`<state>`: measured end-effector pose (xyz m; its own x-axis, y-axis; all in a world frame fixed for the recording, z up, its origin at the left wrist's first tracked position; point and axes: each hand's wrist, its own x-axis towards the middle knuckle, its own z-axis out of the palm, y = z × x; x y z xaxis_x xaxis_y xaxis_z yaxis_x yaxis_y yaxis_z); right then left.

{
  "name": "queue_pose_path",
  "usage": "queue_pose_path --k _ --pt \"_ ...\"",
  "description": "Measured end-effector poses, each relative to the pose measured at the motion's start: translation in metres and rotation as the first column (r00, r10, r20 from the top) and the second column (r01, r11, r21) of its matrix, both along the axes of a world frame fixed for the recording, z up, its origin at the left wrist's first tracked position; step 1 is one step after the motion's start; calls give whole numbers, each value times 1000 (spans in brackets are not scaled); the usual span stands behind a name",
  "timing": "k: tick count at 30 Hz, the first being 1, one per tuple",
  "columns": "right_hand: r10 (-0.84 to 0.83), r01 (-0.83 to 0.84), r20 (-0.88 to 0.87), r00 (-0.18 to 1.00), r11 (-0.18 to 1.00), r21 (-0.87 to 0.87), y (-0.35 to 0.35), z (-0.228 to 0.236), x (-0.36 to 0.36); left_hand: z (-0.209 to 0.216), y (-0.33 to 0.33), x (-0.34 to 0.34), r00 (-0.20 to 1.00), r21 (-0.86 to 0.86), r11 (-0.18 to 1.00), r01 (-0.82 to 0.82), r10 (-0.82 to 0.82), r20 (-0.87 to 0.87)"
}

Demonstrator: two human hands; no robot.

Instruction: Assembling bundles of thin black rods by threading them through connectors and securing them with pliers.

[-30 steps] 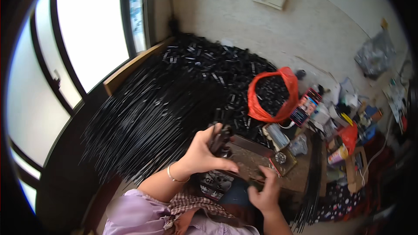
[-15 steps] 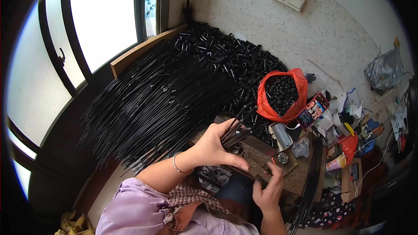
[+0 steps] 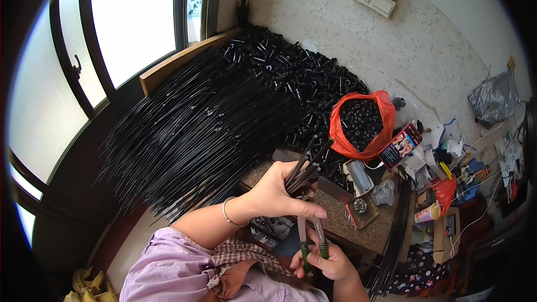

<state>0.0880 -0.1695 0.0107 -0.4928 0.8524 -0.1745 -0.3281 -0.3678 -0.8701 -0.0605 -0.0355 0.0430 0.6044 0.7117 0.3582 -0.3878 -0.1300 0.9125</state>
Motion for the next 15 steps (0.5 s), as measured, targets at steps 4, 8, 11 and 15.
queue_pose_path --k 4,8,11,15 --pt "-90 90 98 991 996 9 -1 -16 -11 -10 3 7 1000 20 1000 3 -2 -30" --pt "-246 244 193 950 969 32 9 -29 -5 -14 10 35 999 -40 999 -21 19 -51" --pt "-363 356 135 922 932 74 19 -51 9 -18 12 69 994 -53 997 -61 55 -97" --pt "-501 448 311 807 864 228 39 -53 66 -30 24 115 990 -95 986 -138 136 -36"
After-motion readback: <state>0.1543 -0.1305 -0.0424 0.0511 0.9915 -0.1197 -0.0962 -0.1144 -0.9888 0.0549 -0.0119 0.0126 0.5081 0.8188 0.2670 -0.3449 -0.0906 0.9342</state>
